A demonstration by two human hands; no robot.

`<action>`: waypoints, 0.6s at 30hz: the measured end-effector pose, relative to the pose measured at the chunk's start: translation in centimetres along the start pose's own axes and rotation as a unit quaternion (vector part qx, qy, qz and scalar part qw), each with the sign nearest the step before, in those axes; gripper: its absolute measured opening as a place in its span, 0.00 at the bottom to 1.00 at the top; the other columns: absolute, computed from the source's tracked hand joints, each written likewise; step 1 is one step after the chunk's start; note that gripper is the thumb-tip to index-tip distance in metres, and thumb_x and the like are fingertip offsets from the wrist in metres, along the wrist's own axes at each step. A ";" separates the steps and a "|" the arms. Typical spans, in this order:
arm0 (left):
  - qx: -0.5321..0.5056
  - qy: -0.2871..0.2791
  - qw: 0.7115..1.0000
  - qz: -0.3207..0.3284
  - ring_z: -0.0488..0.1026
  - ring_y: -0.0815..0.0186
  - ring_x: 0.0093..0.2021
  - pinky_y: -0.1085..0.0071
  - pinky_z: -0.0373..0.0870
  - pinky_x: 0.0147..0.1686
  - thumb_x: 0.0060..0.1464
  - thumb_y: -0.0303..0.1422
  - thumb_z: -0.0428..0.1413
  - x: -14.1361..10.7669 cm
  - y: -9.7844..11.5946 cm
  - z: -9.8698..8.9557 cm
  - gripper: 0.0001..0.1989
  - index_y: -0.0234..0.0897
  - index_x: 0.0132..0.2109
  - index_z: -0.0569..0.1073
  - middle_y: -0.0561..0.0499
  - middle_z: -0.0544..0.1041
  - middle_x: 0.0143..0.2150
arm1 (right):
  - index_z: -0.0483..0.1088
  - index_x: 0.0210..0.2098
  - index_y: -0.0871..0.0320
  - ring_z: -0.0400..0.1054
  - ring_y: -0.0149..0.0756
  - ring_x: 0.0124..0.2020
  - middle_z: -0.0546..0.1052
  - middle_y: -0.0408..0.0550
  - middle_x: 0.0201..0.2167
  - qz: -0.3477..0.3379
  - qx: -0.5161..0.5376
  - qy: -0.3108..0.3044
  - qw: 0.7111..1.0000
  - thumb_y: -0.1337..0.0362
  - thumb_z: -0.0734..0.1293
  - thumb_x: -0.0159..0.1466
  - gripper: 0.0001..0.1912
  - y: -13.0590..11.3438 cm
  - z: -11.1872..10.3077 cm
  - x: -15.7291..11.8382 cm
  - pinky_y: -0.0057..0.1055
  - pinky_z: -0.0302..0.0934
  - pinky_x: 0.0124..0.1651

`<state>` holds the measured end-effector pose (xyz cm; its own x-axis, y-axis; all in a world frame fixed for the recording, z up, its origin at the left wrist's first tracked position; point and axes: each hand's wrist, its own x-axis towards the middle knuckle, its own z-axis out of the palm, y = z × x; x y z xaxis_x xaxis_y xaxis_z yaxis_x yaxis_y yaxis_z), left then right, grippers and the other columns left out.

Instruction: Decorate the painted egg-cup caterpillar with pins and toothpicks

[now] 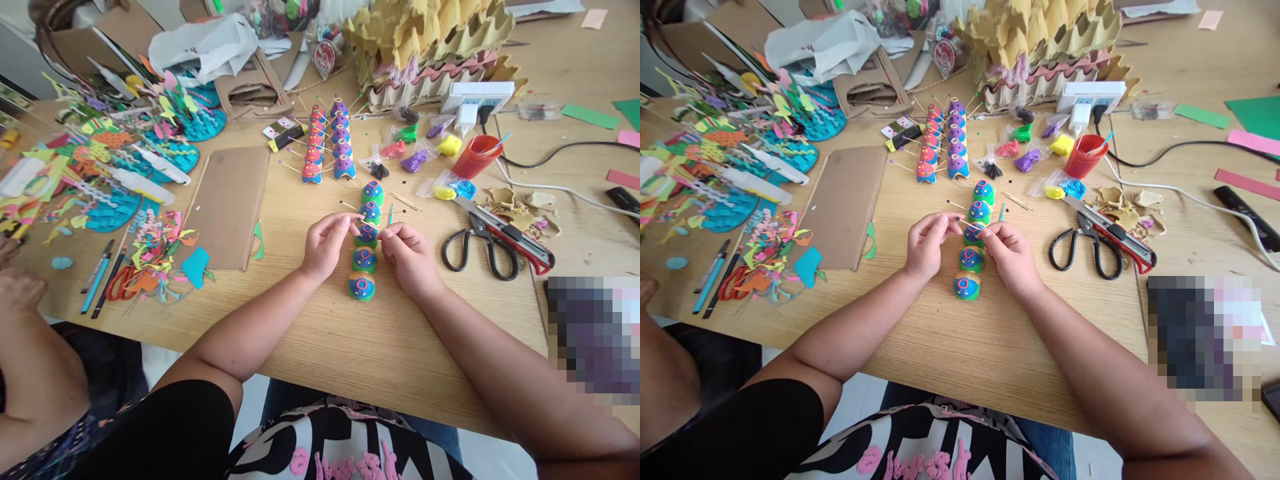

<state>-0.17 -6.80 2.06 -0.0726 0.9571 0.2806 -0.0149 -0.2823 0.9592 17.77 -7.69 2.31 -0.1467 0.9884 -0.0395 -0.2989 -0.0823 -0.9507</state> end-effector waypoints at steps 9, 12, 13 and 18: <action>-0.011 0.000 1.000 0.015 0.80 0.68 0.36 0.69 0.76 0.44 0.63 0.50 0.63 0.2 -0.1 0.1 0.16 0.42 0.42 0.85 0.51 0.82 0.32 | 0.73 0.30 0.55 0.51 0.25 0.21 0.64 0.35 0.18 0.004 -0.008 0.000 1.000 0.43 0.78 0.58 0.23 -0.3 0.2 -0.1 0.30 0.42 0.26; -0.002 0.008 1.000 0.023 0.79 0.69 0.34 0.70 0.76 0.39 0.60 0.50 0.65 0.2 0.1 0.3 0.17 0.40 0.40 0.84 0.51 0.83 0.32 | 0.73 0.29 0.55 0.51 0.25 0.21 0.64 0.35 0.18 0.005 -0.014 -0.001 1.000 0.42 0.79 0.57 0.24 -0.5 0.4 -0.1 0.30 0.42 0.26; -0.001 0.011 1.000 0.026 0.79 0.69 0.33 0.71 0.75 0.38 0.59 0.50 0.66 0.3 0.2 0.3 0.17 0.40 0.39 0.84 0.51 0.83 0.31 | 0.72 0.29 0.55 0.51 0.25 0.21 0.64 0.35 0.19 0.004 -0.016 -0.001 1.000 0.42 0.79 0.57 0.24 -0.6 0.4 -0.1 0.30 0.43 0.26; 0.002 0.011 1.000 0.024 0.80 0.70 0.33 0.72 0.76 0.39 0.59 0.51 0.66 0.3 0.4 0.4 0.19 0.39 0.38 0.83 0.52 0.83 0.31 | 0.72 0.28 0.55 0.51 0.26 0.22 0.65 0.35 0.19 -0.004 -0.028 -0.001 1.000 0.41 0.78 0.56 0.25 -0.6 0.5 -0.1 0.30 0.45 0.27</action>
<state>0.16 -6.57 2.56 -0.0944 0.9409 0.3254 -0.0078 -0.3275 0.9448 17.49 -7.76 3.01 -0.1465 0.9887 -0.0309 -0.2478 -0.0669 -0.9665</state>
